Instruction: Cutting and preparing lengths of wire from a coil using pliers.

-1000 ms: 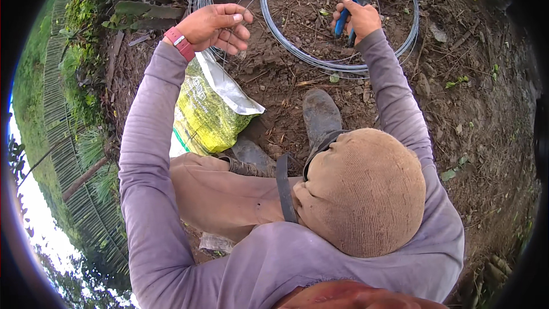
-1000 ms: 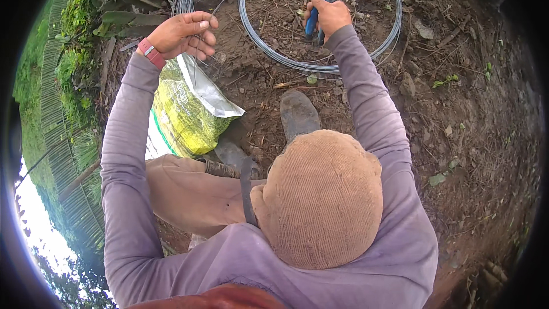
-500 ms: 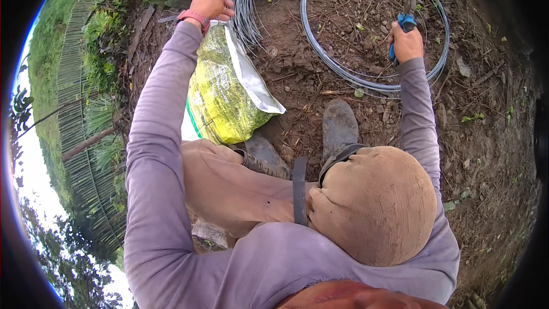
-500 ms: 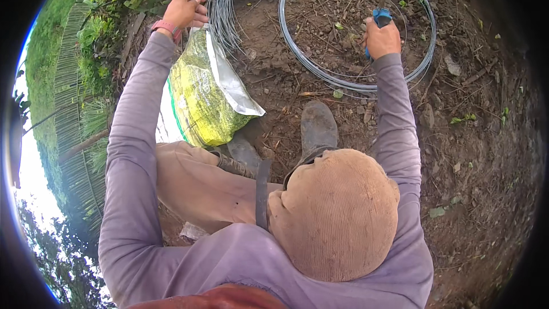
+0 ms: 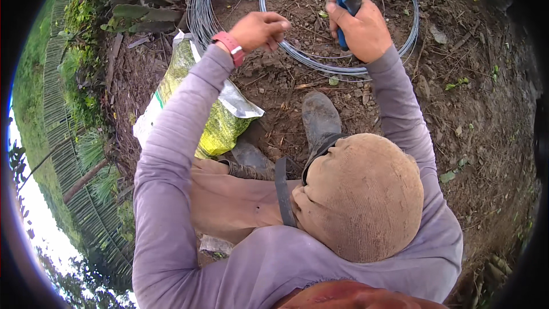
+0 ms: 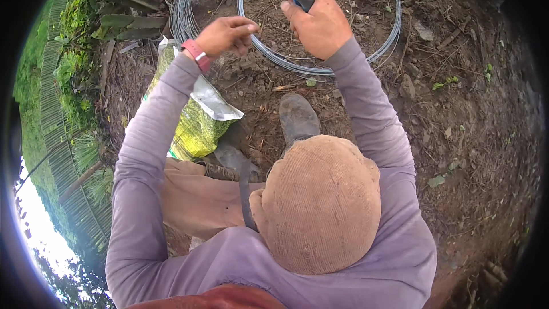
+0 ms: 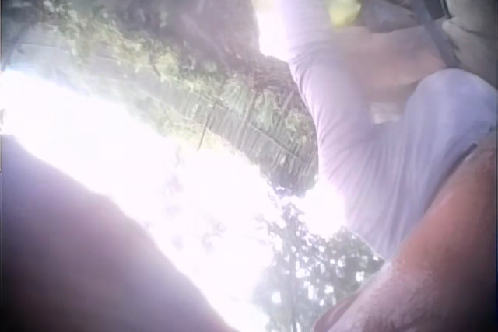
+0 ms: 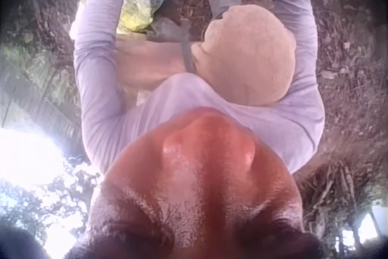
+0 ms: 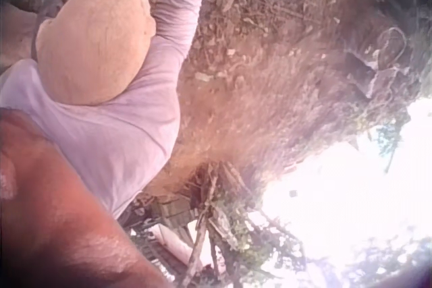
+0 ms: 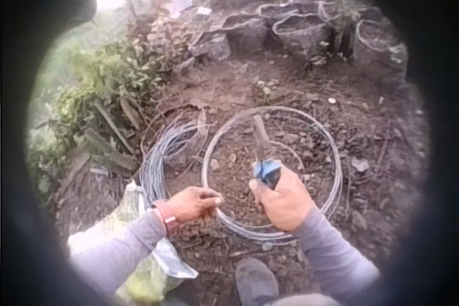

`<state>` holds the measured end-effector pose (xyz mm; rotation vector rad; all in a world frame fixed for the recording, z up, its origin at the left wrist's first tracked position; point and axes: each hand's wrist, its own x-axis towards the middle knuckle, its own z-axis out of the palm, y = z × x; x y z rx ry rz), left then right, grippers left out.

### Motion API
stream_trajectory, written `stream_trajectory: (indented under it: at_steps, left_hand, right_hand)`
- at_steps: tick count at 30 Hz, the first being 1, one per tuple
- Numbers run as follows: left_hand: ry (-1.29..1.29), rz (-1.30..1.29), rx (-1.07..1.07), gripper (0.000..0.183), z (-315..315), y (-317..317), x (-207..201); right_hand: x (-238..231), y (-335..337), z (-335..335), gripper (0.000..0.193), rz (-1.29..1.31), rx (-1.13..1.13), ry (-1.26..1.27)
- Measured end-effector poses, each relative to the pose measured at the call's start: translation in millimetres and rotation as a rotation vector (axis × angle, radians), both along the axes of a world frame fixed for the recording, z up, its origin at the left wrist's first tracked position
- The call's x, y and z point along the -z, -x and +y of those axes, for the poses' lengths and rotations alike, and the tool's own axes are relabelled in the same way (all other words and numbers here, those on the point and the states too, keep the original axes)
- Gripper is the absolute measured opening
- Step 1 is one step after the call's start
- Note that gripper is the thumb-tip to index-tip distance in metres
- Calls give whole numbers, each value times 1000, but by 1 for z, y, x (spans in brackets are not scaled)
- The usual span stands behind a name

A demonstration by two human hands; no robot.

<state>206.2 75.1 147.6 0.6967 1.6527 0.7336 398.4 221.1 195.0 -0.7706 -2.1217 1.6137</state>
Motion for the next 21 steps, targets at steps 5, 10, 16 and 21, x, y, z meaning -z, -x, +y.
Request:
stream_trajectory:
  at_steps: [5, 10, 16, 21]
  left_hand:
    - [95, -968, -220, 42, 6, -129, 15]
    - [-200, -1433, -771, 40, 36, -184, 20]
    - [-464, -1154, -1035, 18, 30, -125, 26]
    - [-280, -687, -1013, 18, -21, -59, 25]
  right_hand:
    - [-38, -11, 17, 19, 392, -9, 647]
    - [-55, -36, 49, 24, 638, -181, 894]
    - [-48, -57, 63, 45, 532, 145, 964]
    - [-36, -50, 55, 55, 566, -50, 1126]
